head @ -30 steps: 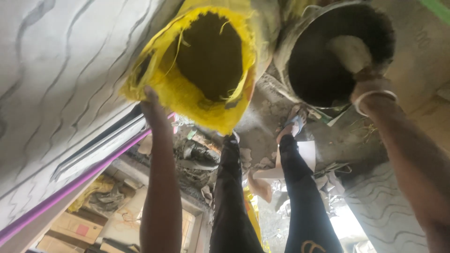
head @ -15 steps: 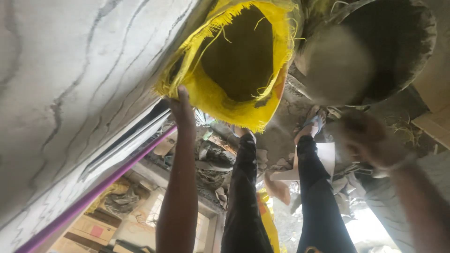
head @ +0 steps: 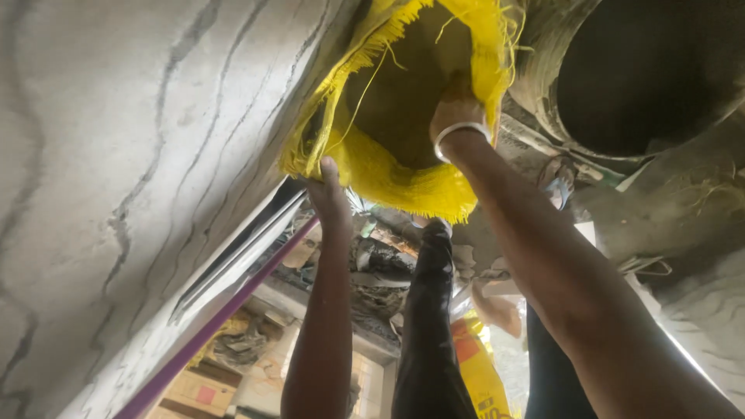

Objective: Transferring cement from a bag into a bucket using a trowel.

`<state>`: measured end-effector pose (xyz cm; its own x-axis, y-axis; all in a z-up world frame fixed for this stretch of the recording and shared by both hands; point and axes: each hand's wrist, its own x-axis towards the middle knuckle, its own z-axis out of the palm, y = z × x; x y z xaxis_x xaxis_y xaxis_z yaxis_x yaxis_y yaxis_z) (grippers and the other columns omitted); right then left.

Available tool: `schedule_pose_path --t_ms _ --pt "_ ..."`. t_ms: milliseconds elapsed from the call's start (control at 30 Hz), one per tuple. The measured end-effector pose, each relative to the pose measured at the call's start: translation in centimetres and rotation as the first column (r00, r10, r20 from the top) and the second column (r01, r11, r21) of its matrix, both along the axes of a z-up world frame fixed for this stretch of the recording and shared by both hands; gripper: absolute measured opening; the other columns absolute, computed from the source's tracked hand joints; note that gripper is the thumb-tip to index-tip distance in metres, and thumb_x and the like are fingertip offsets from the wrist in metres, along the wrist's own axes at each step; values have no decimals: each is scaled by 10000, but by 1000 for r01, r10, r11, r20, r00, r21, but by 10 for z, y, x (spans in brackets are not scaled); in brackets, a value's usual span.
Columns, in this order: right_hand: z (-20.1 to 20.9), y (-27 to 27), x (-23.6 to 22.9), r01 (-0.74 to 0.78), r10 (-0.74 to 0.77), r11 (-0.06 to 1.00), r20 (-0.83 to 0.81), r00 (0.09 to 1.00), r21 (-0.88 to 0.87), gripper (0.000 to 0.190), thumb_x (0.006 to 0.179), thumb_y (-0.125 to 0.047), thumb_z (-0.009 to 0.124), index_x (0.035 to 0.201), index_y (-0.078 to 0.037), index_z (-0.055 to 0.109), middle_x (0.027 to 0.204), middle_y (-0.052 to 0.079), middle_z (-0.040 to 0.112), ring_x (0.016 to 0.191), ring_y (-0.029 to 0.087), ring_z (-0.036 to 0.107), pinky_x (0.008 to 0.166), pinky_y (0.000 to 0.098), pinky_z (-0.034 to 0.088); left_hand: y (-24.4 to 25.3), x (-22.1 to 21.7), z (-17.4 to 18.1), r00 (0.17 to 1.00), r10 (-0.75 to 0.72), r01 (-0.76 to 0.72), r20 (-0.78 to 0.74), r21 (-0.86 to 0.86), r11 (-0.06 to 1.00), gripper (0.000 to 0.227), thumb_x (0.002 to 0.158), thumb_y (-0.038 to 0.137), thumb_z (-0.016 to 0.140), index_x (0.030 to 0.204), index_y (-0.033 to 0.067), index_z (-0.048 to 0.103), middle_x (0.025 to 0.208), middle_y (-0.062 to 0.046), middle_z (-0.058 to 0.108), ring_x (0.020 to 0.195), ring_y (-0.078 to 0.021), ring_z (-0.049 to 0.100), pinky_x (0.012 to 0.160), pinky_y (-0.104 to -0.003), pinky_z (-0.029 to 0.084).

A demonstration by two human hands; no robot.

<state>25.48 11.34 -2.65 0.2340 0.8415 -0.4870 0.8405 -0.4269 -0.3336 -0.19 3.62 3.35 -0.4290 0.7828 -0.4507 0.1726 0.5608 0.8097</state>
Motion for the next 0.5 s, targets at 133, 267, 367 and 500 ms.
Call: schedule_pose_path --t_ms 133,267,367,500 --pt "-7 8 10 -227 235 972 196 952 -63 465 934 -183 537 1348 -5 652 1299 210 663 1151 357 641 921 499 535 16 16 27 997 60 -61 -42 -25 998 688 878 752 550 1044 84 554 916 -28 580 857 -166 577 751 -354 495" --pt "-4 16 26 -240 300 912 143 943 -332 404 1026 -212 459 1347 -93 675 1365 148 651 1248 324 613 998 524 509 -4 9 18 1000 12 -12 -6 -77 997 701 912 763 529 957 66 584 825 3 521 780 -153 543 687 -314 475" --pt "-37 -85 96 -229 319 841 107 942 -491 393 1087 -234 408 1345 -150 693 1408 108 644 1313 302 596 1049 541 490 2 12 27 999 -19 17 -27 -69 997 668 914 772 534 862 106 514 760 25 429 679 -154 450 568 -327 419" --pt "-22 29 32 -235 284 841 29 958 -488 378 1067 -255 435 1317 -134 691 1343 118 659 1254 307 616 1015 532 504 -2 6 13 997 -73 72 19 38 997 682 914 793 528 746 137 454 689 19 409 624 -120 403 544 -333 337"
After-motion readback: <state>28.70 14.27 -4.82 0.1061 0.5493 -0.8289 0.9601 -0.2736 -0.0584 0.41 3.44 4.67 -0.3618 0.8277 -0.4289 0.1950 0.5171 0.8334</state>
